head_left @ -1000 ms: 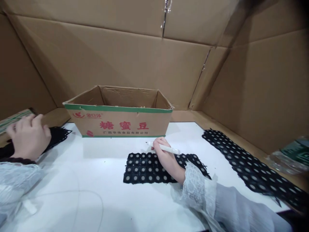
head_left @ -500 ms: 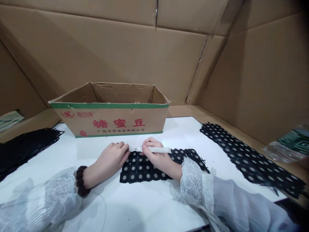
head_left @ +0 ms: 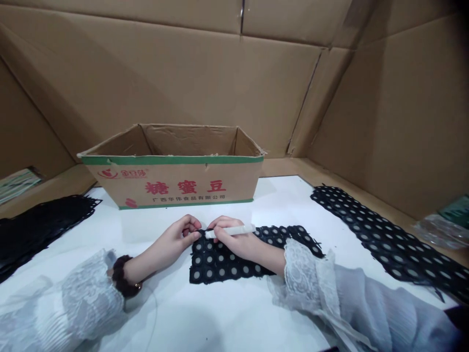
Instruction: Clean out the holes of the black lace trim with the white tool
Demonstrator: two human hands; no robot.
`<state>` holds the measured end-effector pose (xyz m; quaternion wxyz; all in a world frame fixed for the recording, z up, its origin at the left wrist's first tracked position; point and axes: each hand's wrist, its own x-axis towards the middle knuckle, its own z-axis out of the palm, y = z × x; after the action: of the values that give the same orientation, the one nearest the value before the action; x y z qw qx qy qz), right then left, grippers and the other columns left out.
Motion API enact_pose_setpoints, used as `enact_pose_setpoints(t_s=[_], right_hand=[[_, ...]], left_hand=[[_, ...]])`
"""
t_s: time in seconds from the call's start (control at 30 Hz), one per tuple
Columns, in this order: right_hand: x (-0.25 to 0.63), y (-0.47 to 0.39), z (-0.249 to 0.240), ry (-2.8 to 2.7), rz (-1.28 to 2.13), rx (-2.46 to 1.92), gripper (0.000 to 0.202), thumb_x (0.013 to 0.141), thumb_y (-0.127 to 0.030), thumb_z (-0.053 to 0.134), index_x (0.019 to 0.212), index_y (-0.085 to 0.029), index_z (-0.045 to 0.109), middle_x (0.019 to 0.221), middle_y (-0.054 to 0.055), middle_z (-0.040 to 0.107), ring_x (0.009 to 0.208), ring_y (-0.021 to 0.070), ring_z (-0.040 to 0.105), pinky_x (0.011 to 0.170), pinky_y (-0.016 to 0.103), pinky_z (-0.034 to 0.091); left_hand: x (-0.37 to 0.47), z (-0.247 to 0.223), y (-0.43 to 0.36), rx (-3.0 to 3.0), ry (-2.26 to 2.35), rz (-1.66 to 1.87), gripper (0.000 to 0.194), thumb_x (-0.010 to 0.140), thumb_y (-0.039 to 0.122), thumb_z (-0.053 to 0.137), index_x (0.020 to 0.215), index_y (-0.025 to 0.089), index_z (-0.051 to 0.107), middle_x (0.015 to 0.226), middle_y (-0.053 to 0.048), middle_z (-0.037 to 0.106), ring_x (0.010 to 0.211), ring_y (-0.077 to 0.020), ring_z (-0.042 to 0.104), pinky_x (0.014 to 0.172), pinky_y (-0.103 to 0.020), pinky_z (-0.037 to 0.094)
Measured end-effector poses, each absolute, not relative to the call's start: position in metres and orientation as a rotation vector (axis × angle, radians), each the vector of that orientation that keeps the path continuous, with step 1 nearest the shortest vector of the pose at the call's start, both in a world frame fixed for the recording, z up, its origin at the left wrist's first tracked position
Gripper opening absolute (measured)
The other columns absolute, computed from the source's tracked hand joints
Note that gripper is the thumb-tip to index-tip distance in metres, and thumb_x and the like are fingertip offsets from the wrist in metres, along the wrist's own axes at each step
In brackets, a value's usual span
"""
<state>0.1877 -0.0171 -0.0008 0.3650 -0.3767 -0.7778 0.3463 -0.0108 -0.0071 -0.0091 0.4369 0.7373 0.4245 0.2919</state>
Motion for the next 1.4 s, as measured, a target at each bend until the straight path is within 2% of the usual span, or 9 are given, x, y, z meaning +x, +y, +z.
enact_pose_setpoints(t_s=[0.1, 0.27, 0.53, 0.63, 0.8, 0.93, 1.07, 1.2, 1.4], right_hand=[[0.187, -0.019, 0.001, -2.011, 0.895, -1.002, 0.024, 0.084, -0.019, 0.041, 0.065, -0.016, 0.056, 0.083, 0.004, 0.060, 0.081, 0.0122, 0.056, 0.078, 0.024, 0.042], [0.185, -0.019, 0.000, -2.116, 0.808, -1.071, 0.027, 0.088, -0.024, 0.035, 0.064, -0.018, 0.045, 0.065, -0.001, 0.049, 0.065, 0.0109, 0.048, 0.063, 0.024, 0.038], [0.175, -0.016, -0.007, -2.311, 0.448, -1.097, 0.019, 0.087, -0.023, 0.035, 0.068, -0.020, 0.033, 0.064, -0.001, 0.041, 0.065, 0.0118, 0.040, 0.068, 0.027, 0.034], [0.177, -0.010, -0.007, -2.237, 0.519, -1.044, 0.022, 0.087, -0.023, 0.035, 0.065, -0.020, 0.031, 0.063, -0.002, 0.039, 0.064, 0.0116, 0.040, 0.067, 0.026, 0.033], [0.189, -0.004, -0.001, -2.042, 0.963, -0.975, 0.029, 0.084, -0.018, 0.035, 0.055, -0.018, 0.038, 0.063, -0.002, 0.043, 0.064, 0.0105, 0.043, 0.065, 0.024, 0.035], [0.191, -0.007, 0.003, -2.031, 0.983, -0.979, 0.029, 0.078, -0.010, 0.039, 0.050, -0.016, 0.043, 0.070, 0.000, 0.047, 0.071, 0.0108, 0.048, 0.074, 0.025, 0.035], [0.190, -0.009, 0.003, -2.023, 0.984, -0.975, 0.028, 0.078, -0.009, 0.040, 0.051, -0.016, 0.043, 0.070, 0.000, 0.046, 0.071, 0.0105, 0.047, 0.074, 0.025, 0.035], [0.190, -0.009, 0.003, -2.027, 0.976, -0.961, 0.028, 0.078, -0.008, 0.039, 0.051, -0.016, 0.043, 0.070, 0.000, 0.046, 0.069, 0.0105, 0.047, 0.072, 0.025, 0.036], [0.189, -0.009, 0.002, -2.035, 0.933, -0.951, 0.028, 0.078, -0.009, 0.039, 0.051, -0.017, 0.043, 0.069, 0.000, 0.046, 0.072, 0.0119, 0.047, 0.073, 0.026, 0.036]], left_hand=[[-0.011, -0.009, -0.008, 1.764, 1.032, 0.765, 0.018, 0.082, 0.029, 0.049, 0.095, 0.018, 0.044, 0.090, -0.002, 0.047, 0.083, -0.0146, 0.046, 0.075, -0.028, 0.037], [-0.008, -0.010, -0.013, 1.679, 1.003, 0.818, 0.017, 0.082, 0.024, 0.051, 0.080, 0.019, 0.034, 0.077, 0.003, 0.041, 0.072, -0.0112, 0.040, 0.067, -0.025, 0.034], [-0.009, -0.011, -0.014, 1.643, 0.912, 0.916, 0.027, 0.084, 0.024, 0.050, 0.074, 0.020, 0.025, 0.074, 0.004, 0.041, 0.073, -0.0110, 0.040, 0.067, -0.025, 0.032], [-0.008, -0.006, -0.012, 1.560, 0.905, 0.935, 0.028, 0.083, 0.025, 0.053, 0.075, 0.020, 0.026, 0.073, 0.003, 0.043, 0.071, -0.0109, 0.041, 0.066, -0.025, 0.033], [-0.003, 0.003, -0.010, 1.410, 0.923, 0.971, 0.032, 0.076, 0.028, 0.060, 0.076, 0.020, 0.030, 0.072, 0.003, 0.043, 0.067, -0.0100, 0.040, 0.060, -0.023, 0.031], [-0.008, 0.000, -0.007, 1.506, 0.953, 0.911, 0.025, 0.078, 0.031, 0.058, 0.086, 0.020, 0.038, 0.082, 0.000, 0.049, 0.075, -0.0123, 0.044, 0.067, -0.025, 0.034], [-0.017, -0.005, -0.005, 1.723, 0.987, 0.727, 0.035, 0.080, 0.032, 0.056, 0.109, 0.023, 0.038, 0.092, -0.003, 0.052, 0.081, -0.0144, 0.045, 0.074, -0.029, 0.034], [-0.017, -0.004, -0.007, 1.840, 0.980, 0.688, 0.040, 0.082, 0.029, 0.052, 0.118, 0.023, 0.036, 0.089, -0.002, 0.051, 0.080, -0.0149, 0.042, 0.075, -0.029, 0.033], [-0.011, 0.000, -0.012, 1.715, 1.000, 0.725, 0.038, 0.079, 0.026, 0.053, 0.114, 0.022, 0.038, 0.074, 0.002, 0.047, 0.071, -0.0135, 0.042, 0.066, -0.027, 0.032]])
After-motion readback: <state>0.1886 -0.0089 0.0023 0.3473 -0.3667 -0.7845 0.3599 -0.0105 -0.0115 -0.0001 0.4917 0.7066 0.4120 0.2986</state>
